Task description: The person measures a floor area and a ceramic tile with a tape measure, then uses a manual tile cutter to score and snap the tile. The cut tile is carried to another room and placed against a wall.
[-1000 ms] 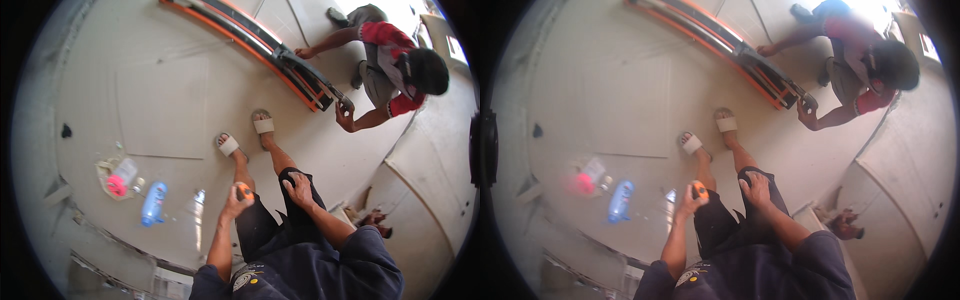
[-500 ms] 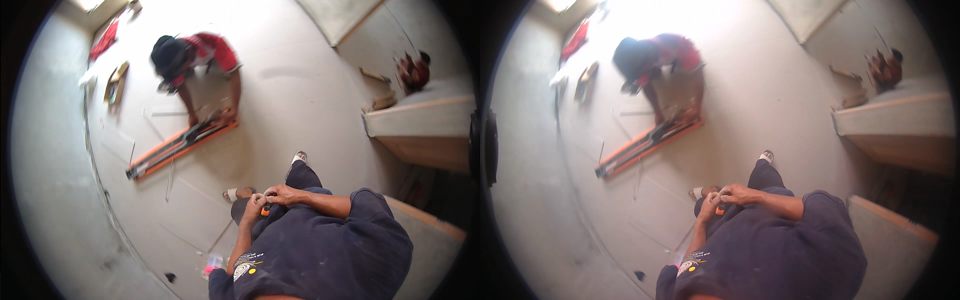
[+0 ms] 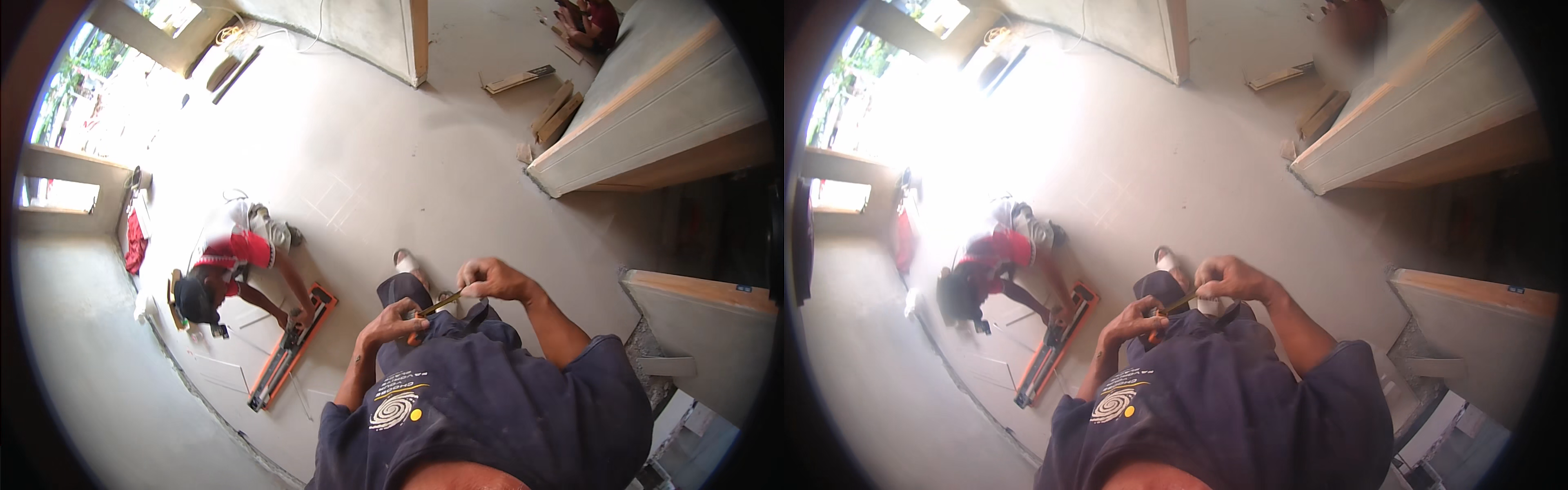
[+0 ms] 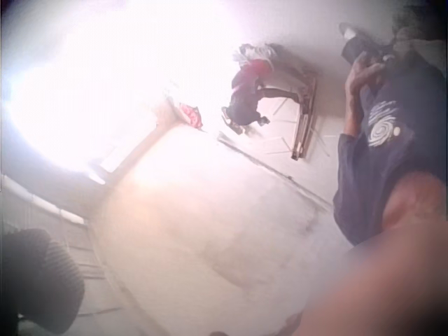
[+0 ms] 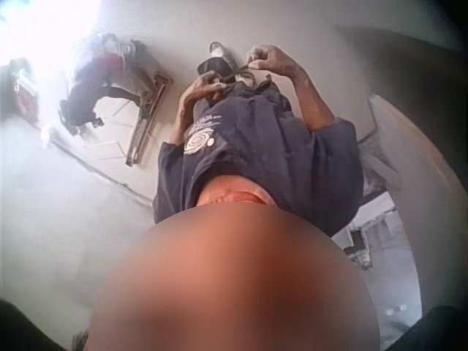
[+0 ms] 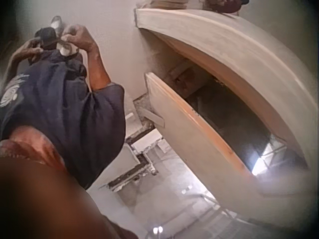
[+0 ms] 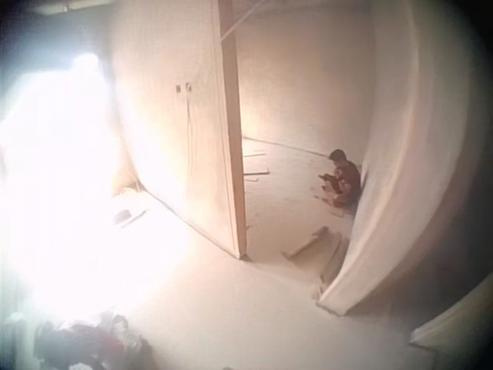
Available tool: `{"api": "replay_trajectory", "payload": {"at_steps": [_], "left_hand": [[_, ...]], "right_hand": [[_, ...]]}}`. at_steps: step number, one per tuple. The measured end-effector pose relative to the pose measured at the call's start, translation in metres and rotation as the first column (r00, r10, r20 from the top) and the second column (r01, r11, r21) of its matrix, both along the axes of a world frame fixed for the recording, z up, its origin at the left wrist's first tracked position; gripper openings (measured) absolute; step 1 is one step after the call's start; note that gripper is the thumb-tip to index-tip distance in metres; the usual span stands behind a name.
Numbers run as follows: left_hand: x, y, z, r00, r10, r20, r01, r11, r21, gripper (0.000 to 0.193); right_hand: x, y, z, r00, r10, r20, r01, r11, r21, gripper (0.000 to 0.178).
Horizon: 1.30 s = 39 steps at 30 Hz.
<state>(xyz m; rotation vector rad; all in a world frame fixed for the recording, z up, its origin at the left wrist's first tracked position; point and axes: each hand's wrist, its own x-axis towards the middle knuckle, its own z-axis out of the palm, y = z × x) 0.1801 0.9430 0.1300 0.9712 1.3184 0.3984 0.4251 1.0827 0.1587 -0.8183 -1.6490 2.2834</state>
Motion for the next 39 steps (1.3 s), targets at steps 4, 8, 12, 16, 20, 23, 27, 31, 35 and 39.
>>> {"api": "replay_trajectory", "payload": {"at_steps": [4, 8, 12, 16, 20, 23, 27, 31, 35, 39], "left_hand": [[-0.038, 0.091, -0.019, 0.982, -0.086, -0.165, 0.076, 0.995, -0.067, 0.042], [-0.064, 0.220, -0.018, 0.978, -0.158, -0.138, 0.158, 0.987, -0.012, 0.035], [-0.062, 0.372, -0.001, 0.906, -0.393, -0.154, 0.394, 0.919, -0.025, 0.026], [-0.048, 0.510, -0.007, 0.759, -0.631, -0.160, 0.648, 0.756, 0.089, 0.022], [-0.023, 0.641, -0.045, 0.662, -0.646, -0.380, 0.748, 0.537, 0.390, 0.023], [-0.003, 0.742, -0.062, 0.799, -0.526, -0.291, 0.601, 0.691, 0.401, 0.025], [0.025, 0.858, -0.053, 0.988, 0.031, -0.149, -0.030, 1.000, 0.006, 0.033], [0.041, 0.984, -0.046, 0.912, 0.408, 0.042, -0.407, 0.913, -0.039, 0.027], [0.034, 1.097, -0.064, 0.710, 0.671, 0.212, -0.626, 0.740, -0.246, 0.024], [0.014, 1.217, -0.100, 0.554, 0.816, 0.165, -0.750, 0.575, -0.327, 0.025]], "right_hand": [[0.046, 0.140, 0.029, 0.873, -0.476, -0.103, 0.486, 0.864, 0.132, 0.013], [0.074, 0.269, 0.051, 0.559, -0.826, -0.079, 0.828, 0.550, 0.111, 0.014], [0.097, 0.350, 0.051, 0.267, -0.963, -0.046, 0.956, 0.258, 0.141, 0.024], [0.130, 0.411, 0.026, -0.002, -1.000, -0.022, 0.994, -0.004, 0.113, 0.033], [0.176, 0.496, -0.009, -0.175, -0.975, 0.137, 0.984, -0.170, 0.044, 0.045], [0.202, 0.589, -0.032, -0.218, -0.941, 0.261, 0.973, -0.229, -0.012, 0.053], [0.198, 0.749, -0.042, 0.076, -0.959, 0.273, 0.995, 0.092, 0.043, 0.046], [0.153, 0.925, -0.030, 0.453, -0.881, 0.137, 0.876, 0.469, 0.113, 0.039], [0.098, 1.047, -0.040, 0.646, -0.756, 0.103, 0.745, 0.654, 0.131, 0.038], [0.108, 1.162, -0.102, 0.718, -0.651, 0.246, 0.571, 0.753, 0.328, 0.035]]}}
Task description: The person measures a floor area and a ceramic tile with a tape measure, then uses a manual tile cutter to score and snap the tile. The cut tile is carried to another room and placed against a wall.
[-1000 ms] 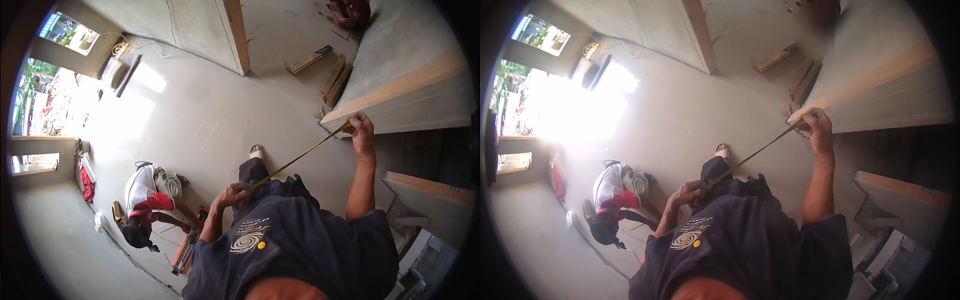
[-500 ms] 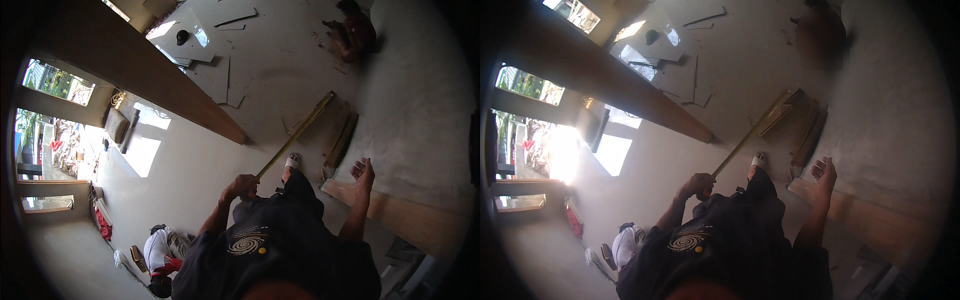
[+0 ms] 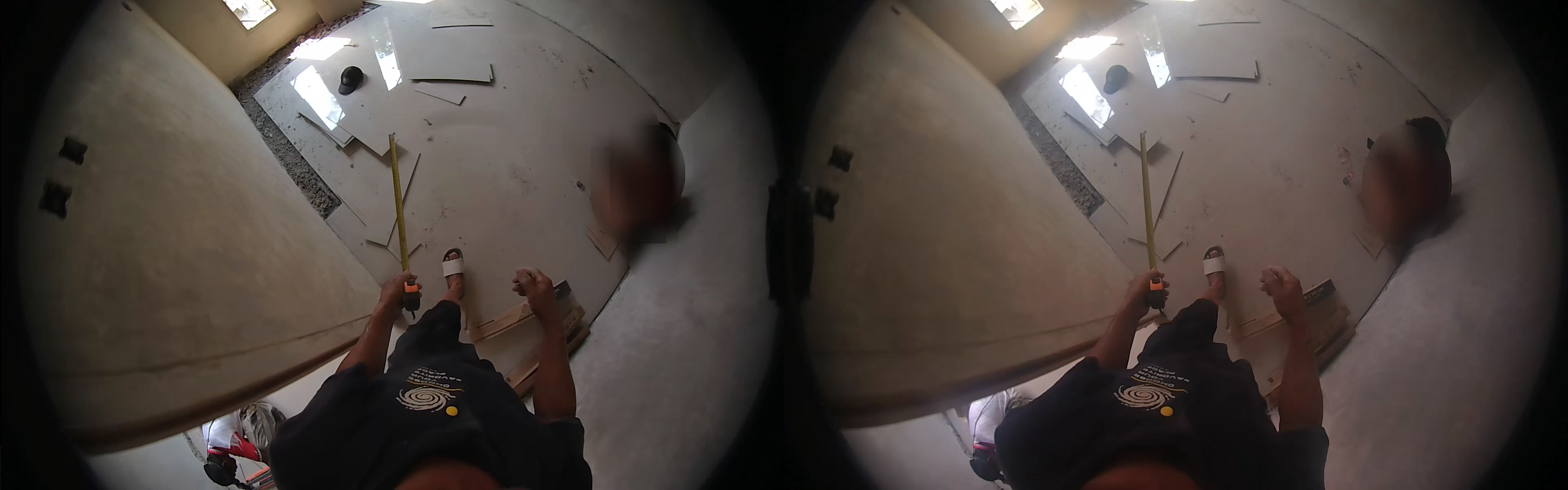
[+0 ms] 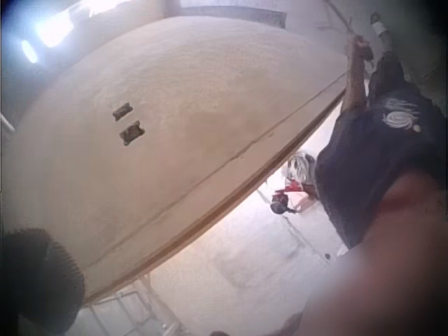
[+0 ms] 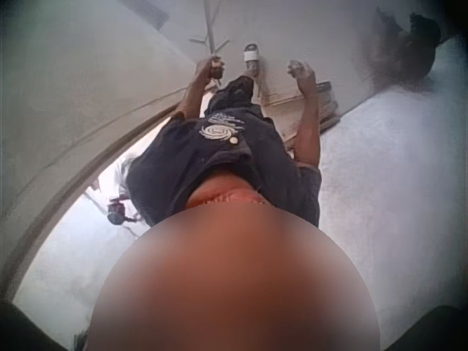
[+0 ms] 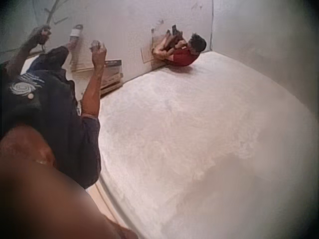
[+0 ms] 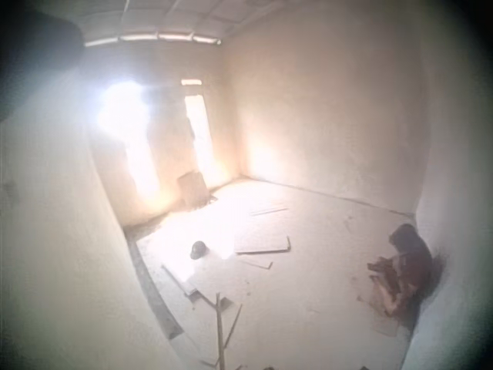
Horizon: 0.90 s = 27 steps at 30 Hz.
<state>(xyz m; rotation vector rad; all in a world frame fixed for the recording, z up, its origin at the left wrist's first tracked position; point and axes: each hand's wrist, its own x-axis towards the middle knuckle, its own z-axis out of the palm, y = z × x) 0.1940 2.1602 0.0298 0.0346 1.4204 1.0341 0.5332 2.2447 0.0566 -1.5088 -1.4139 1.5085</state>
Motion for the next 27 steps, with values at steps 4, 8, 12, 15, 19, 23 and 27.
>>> {"api": "replay_trajectory", "payload": {"at_steps": [4, 8, 12, 15, 19, 23, 27], "left_hand": [[-0.034, 0.153, -0.020, 0.994, -0.052, -0.091, 0.051, 0.999, -0.012, 0.029], [-0.068, 0.255, -0.001, 1.000, 0.029, 0.004, -0.029, 0.999, 0.032, 0.027], [-0.105, 0.336, 0.014, 0.998, 0.042, -0.049, -0.040, 0.998, 0.044, 0.029], [-0.133, 0.400, 0.006, 0.994, 0.091, -0.058, -0.088, 0.995, 0.044, 0.030], [-0.165, 0.472, -0.018, 0.963, 0.261, -0.072, -0.263, 0.965, -0.010, 0.030], [-0.206, 0.551, -0.015, 0.897, 0.435, -0.077, -0.436, 0.900, 0.004, 0.030], [-0.238, 0.593, 0.008, 0.814, 0.577, -0.062, -0.576, 0.817, 0.035, 0.029]], "right_hand": [[0.084, 0.077, -0.066, 0.835, -0.423, 0.352, 0.459, 0.888, -0.022, 0.030], [0.150, 0.040, -0.086, 0.690, -0.169, 0.704, 0.608, 0.664, -0.436, 0.041], [0.133, 0.065, -0.103, 0.759, 0.048, 0.650, 0.459, 0.668, -0.586, 0.042], [0.101, 0.170, -0.123, 0.762, 0.141, 0.632, 0.387, 0.683, -0.619, 0.043], [0.075, 0.352, -0.144, 0.696, 0.291, 0.656, 0.239, 0.768, -0.594, 0.044], [0.028, 0.645, -0.130, 0.412, 0.339, 0.846, -0.040, 0.934, -0.355, 0.046], [-0.142, 0.986, -0.065, 0.557, 0.002, 0.831, -0.187, 0.975, 0.123, 0.042]]}}
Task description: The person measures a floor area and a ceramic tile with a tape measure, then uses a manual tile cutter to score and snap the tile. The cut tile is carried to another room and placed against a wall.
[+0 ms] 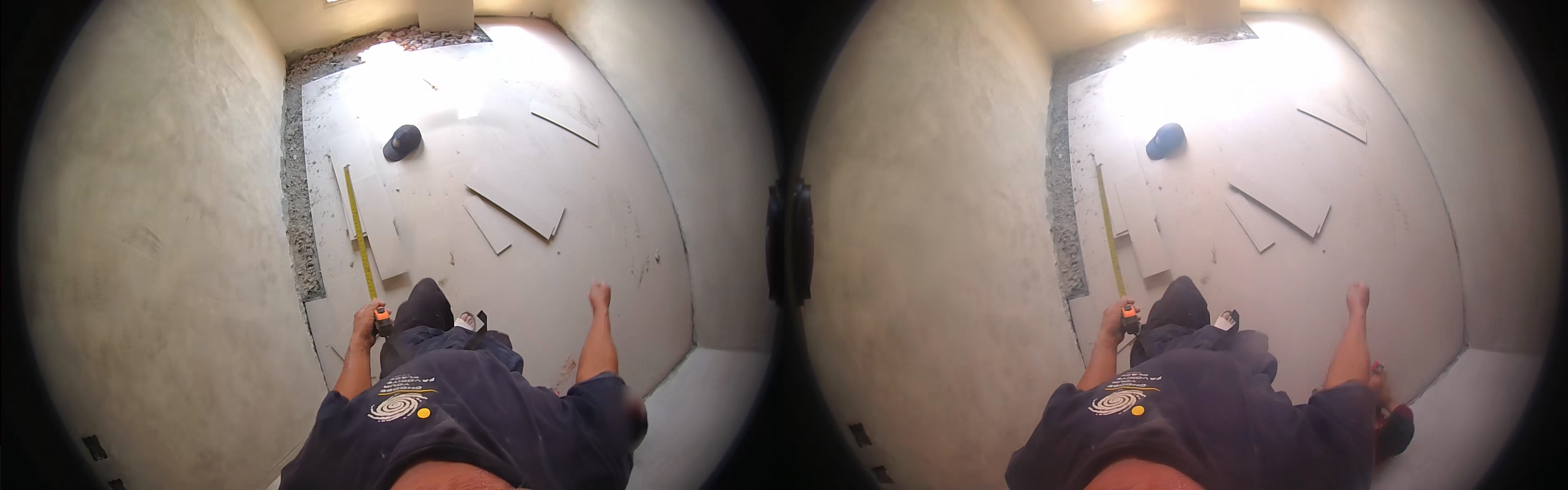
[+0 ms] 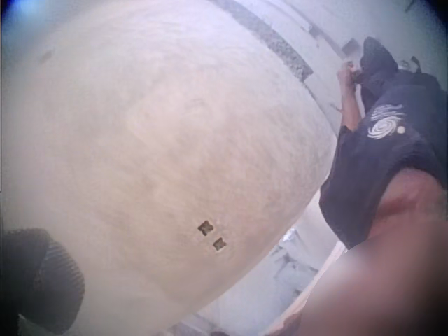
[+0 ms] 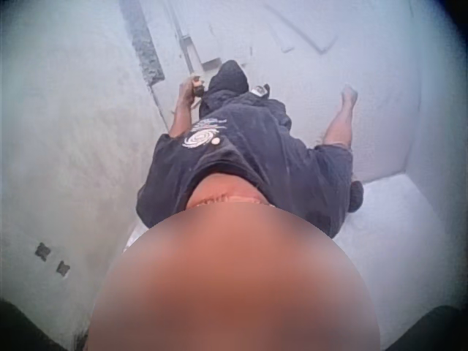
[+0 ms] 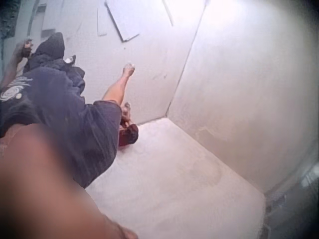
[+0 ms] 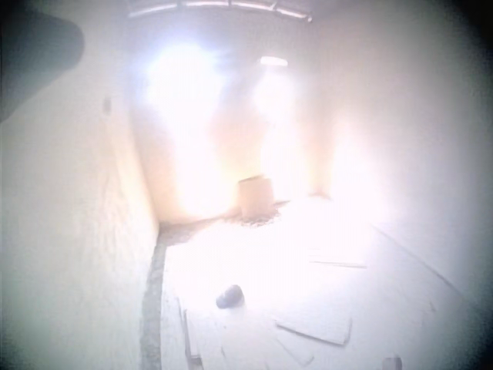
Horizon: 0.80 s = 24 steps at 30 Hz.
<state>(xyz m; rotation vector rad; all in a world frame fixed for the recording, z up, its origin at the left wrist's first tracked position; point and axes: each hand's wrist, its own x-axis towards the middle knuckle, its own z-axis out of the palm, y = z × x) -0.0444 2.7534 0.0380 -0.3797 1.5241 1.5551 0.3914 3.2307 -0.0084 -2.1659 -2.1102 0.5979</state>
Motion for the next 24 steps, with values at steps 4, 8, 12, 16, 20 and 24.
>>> {"api": "replay_trajectory", "payload": {"at_steps": [4, 8, 12, 16, 20, 24], "left_hand": [[-0.042, 0.047, -0.003, 0.988, 0.152, -0.040, -0.152, 0.988, -0.005, 0.029], [-0.123, 0.135, -0.030, 0.977, 0.211, 0.001, -0.211, 0.974, -0.078, 0.030], [-0.233, 0.249, -0.047, 0.985, 0.166, -0.043, -0.170, 0.977, -0.126, 0.030], [-0.330, 0.348, -0.033, 0.994, 0.097, -0.042, -0.100, 0.991, -0.084, 0.031], [-0.412, 0.438, -0.030, 0.999, 0.047, -0.021, -0.049, 0.992, -0.120, 0.032], [-0.490, 0.531, -0.045, 0.992, 0.082, -0.100, -0.095, 0.986, -0.139, 0.032]], "right_hand": [[-0.245, 0.164, 0.091, 0.744, 0.344, -0.573, -0.245, 0.938, 0.245, 0.037], [-0.448, 0.210, 0.124, 0.580, 0.526, -0.622, -0.496, 0.834, 0.244, 0.045], [-0.516, 0.248, 0.050, 0.669, 0.551, -0.499, -0.624, 0.781, 0.026, 0.045], [-0.439, 0.256, -0.040, 0.909, 0.367, -0.198, -0.415, 0.841, -0.346, 0.046], [-0.324, 0.227, -0.056, 0.888, -0.456, 0.050, 0.369, 0.644, -0.670, 0.028], [-0.315, 0.273, -0.064, 0.953, -0.193, 0.235, 0.304, 0.575, -0.759, 0.025]]}}
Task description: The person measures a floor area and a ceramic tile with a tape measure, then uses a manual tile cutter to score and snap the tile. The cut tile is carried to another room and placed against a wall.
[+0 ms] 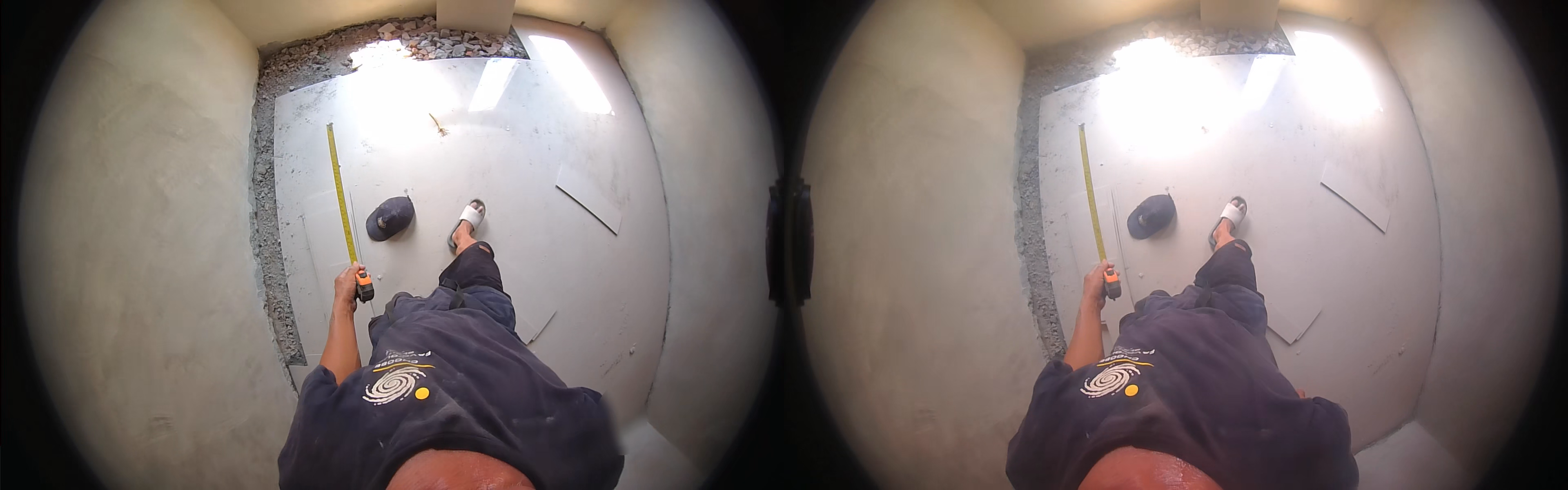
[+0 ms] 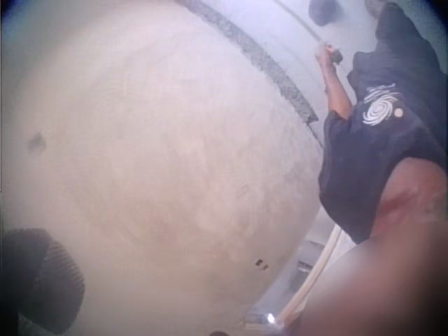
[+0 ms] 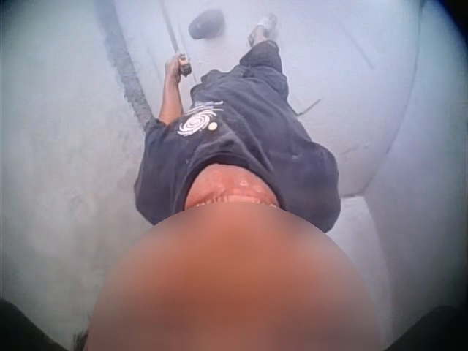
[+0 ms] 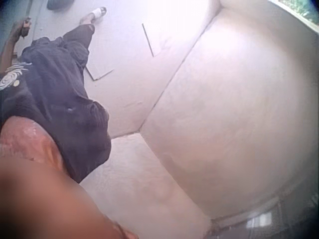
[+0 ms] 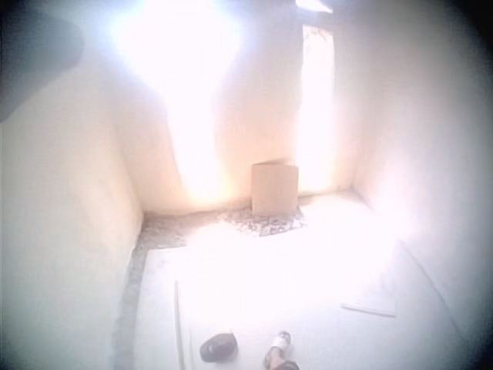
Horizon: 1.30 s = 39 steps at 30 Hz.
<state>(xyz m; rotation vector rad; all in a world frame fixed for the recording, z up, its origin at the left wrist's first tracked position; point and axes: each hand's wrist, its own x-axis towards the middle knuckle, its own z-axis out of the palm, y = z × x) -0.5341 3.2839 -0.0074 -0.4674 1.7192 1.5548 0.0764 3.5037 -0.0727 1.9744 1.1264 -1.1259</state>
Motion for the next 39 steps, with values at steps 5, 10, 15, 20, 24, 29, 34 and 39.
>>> {"api": "replay_trajectory", "payload": {"at_steps": [5, 10, 15, 20, 24, 29, 34, 39], "left_hand": [[-0.094, 0.134, -0.005, 0.992, 0.110, -0.065, -0.110, 0.994, -0.001, 0.030], [-0.148, 0.226, 0.034, 0.998, -0.020, -0.062, 0.013, 0.995, -0.099, 0.026], [-0.222, 0.297, 0.054, 0.999, 0.030, -0.011, -0.031, 0.996, -0.082, 0.026], [-0.348, 0.372, 0.021, 0.998, 0.037, -0.047, -0.036, 0.999, 0.024, 0.030], [-0.461, 0.427, -0.008, 0.999, -0.021, -0.049, 0.022, 1.000, 0.012, 0.029], [-0.560, 0.466, -0.049, 1.000, 0.006, 0.018, -0.008, 0.996, 0.085, 0.029], [-0.649, 0.500, -0.148, 0.999, -0.038, 0.028, 0.041, 0.993, -0.113, 0.033], [-0.728, 0.522, -0.302, 0.971, 0.172, 0.165, -0.164, 0.984, -0.063, 0.034]], "right_hand": [[-0.180, 0.247, -0.030, 0.409, 0.903, -0.133, -0.913, 0.406, -0.052, 0.023], [-0.566, 0.518, 0.052, 0.562, 0.762, -0.321, -0.328, 0.562, 0.759, 0.041], [-0.893, 0.514, 0.133, 0.111, 0.745, -0.658, -0.406, 0.638, 0.654, 0.048], [-1.054, 0.436, 0.089, 0.063, 0.670, -0.739, -0.720, 0.544, 0.431, 0.063], [-1.143, 0.425, 0.057, 0.240, 0.540, -0.806, -0.613, 0.729, 0.305, 0.069], [-1.252, 0.456, 0.006, 0.276, 0.460, -0.844, -0.546, 0.798, 0.256, 0.038], [-1.357, 0.493, -0.107, 0.309, 0.503, -0.807, -0.628, 0.745, 0.224, 0.031], [-1.480, 0.526, -0.281, 0.372, 0.552, -0.746, -0.719, 0.680, 0.145, 0.027]]}}
